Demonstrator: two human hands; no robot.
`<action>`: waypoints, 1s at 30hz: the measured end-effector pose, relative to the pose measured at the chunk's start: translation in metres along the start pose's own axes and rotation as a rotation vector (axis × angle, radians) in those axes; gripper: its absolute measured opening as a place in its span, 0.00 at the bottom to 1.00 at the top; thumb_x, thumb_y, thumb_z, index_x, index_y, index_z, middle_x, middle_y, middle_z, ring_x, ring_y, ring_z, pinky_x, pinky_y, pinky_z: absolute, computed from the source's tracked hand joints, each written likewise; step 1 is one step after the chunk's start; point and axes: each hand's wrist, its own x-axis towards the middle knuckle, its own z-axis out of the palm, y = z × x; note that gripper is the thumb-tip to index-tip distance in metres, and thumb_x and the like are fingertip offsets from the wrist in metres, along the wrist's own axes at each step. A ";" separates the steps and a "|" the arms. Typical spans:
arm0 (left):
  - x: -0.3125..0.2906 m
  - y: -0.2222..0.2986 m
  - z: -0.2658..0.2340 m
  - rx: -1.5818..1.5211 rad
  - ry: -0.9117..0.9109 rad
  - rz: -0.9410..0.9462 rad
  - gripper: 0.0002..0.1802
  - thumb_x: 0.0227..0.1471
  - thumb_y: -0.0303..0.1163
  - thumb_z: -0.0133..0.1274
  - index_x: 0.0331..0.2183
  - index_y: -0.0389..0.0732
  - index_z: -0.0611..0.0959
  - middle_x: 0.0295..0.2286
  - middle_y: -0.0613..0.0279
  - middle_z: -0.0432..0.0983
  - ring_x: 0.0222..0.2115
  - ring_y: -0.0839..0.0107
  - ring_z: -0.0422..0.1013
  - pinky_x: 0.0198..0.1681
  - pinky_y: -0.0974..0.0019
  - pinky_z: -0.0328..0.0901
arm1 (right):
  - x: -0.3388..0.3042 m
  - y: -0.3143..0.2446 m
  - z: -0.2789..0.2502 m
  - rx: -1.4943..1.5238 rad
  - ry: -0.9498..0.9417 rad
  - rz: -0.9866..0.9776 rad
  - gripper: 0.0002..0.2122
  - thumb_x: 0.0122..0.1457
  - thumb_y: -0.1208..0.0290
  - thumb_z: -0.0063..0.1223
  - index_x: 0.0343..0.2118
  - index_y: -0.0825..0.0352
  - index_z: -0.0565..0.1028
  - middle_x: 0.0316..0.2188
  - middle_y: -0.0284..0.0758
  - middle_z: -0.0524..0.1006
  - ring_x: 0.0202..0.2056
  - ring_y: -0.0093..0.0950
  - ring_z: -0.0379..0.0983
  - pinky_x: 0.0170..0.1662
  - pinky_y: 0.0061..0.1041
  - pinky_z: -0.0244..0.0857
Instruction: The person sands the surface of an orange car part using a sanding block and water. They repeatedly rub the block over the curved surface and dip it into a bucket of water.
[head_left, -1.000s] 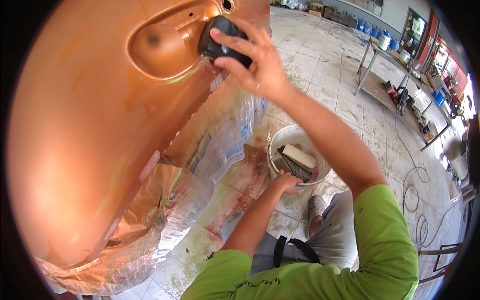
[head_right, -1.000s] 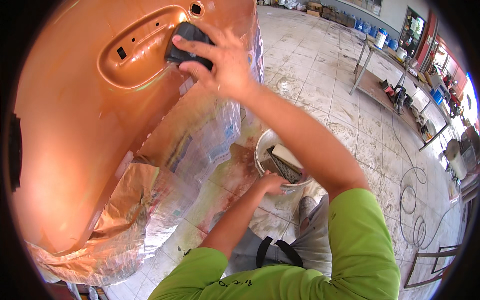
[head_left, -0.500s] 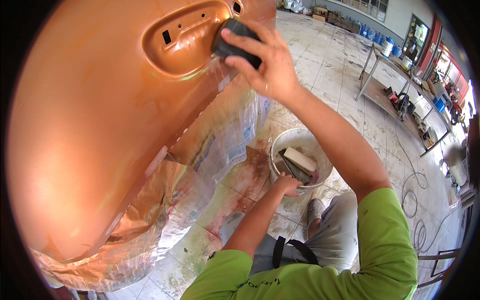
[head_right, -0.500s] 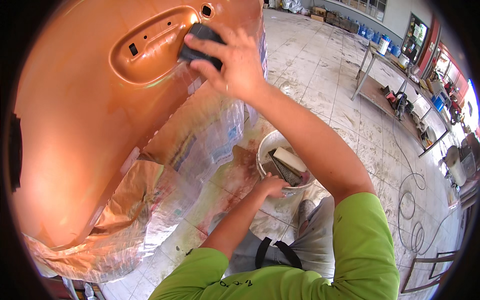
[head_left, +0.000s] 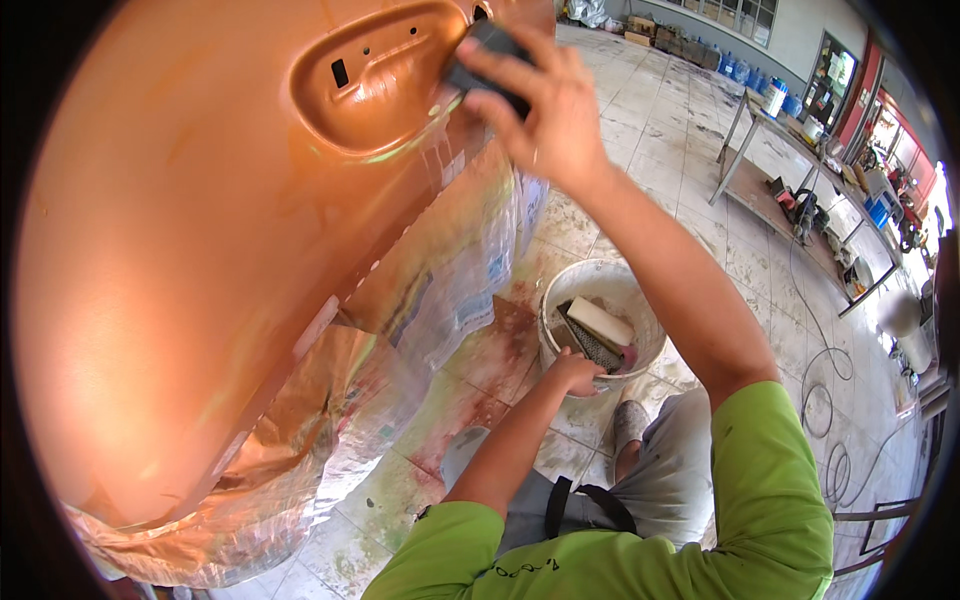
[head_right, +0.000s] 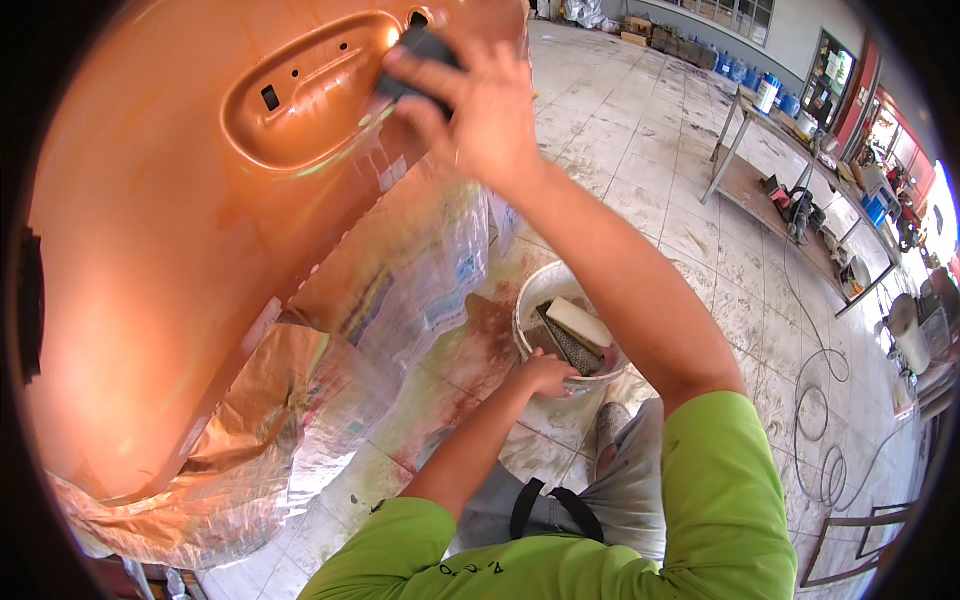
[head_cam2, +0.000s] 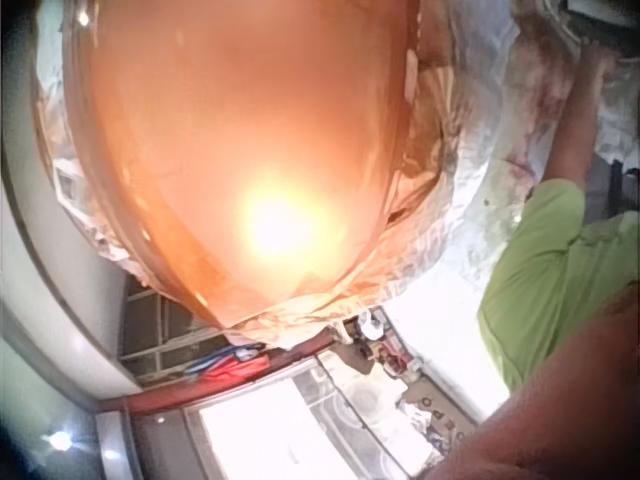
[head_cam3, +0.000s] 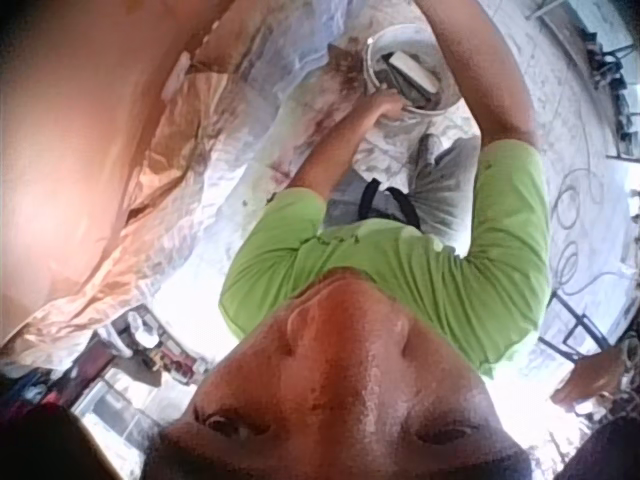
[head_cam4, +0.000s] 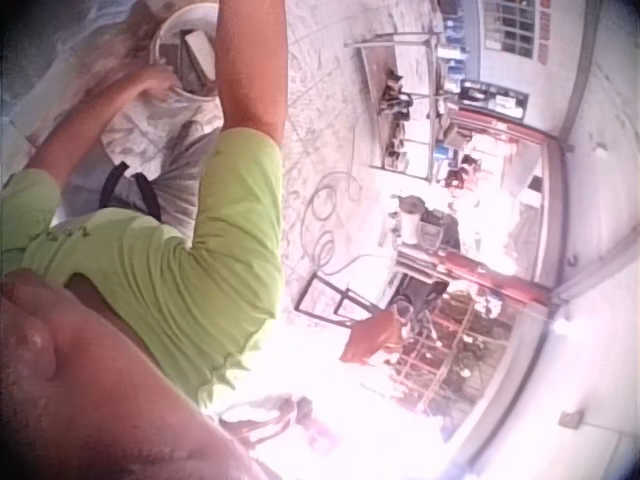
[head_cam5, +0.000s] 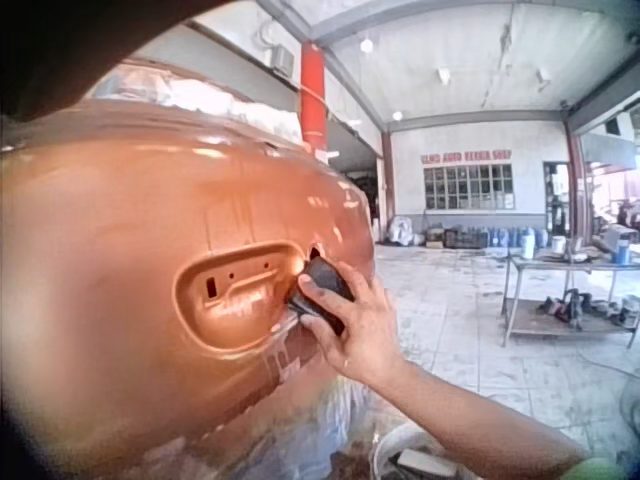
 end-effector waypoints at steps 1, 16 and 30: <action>0.000 0.001 0.001 -0.003 0.002 0.016 0.32 0.54 0.57 0.61 0.59 0.64 0.82 0.57 0.63 0.79 0.61 0.57 0.69 0.68 0.39 0.49 | 0.004 0.004 -0.001 -0.101 0.013 0.014 0.21 0.55 0.55 0.70 0.54 0.40 0.84 0.57 0.40 0.76 0.51 0.43 0.71 0.58 0.42 0.64; 0.009 -0.009 -0.001 -0.079 -0.097 0.006 0.35 0.54 0.54 0.62 0.63 0.69 0.77 0.57 0.61 0.79 0.64 0.56 0.67 0.69 0.38 0.43 | -0.012 -0.021 -0.003 0.066 -0.018 0.026 0.22 0.52 0.57 0.71 0.53 0.39 0.85 0.55 0.36 0.77 0.50 0.43 0.71 0.57 0.41 0.64; 0.011 -0.010 -0.015 -0.158 -0.273 -0.026 0.36 0.55 0.48 0.62 0.65 0.68 0.75 0.63 0.59 0.73 0.67 0.54 0.63 0.73 0.34 0.34 | -0.008 -0.025 -0.011 0.036 -0.041 -0.036 0.21 0.55 0.56 0.71 0.54 0.43 0.84 0.57 0.41 0.77 0.52 0.43 0.73 0.59 0.40 0.65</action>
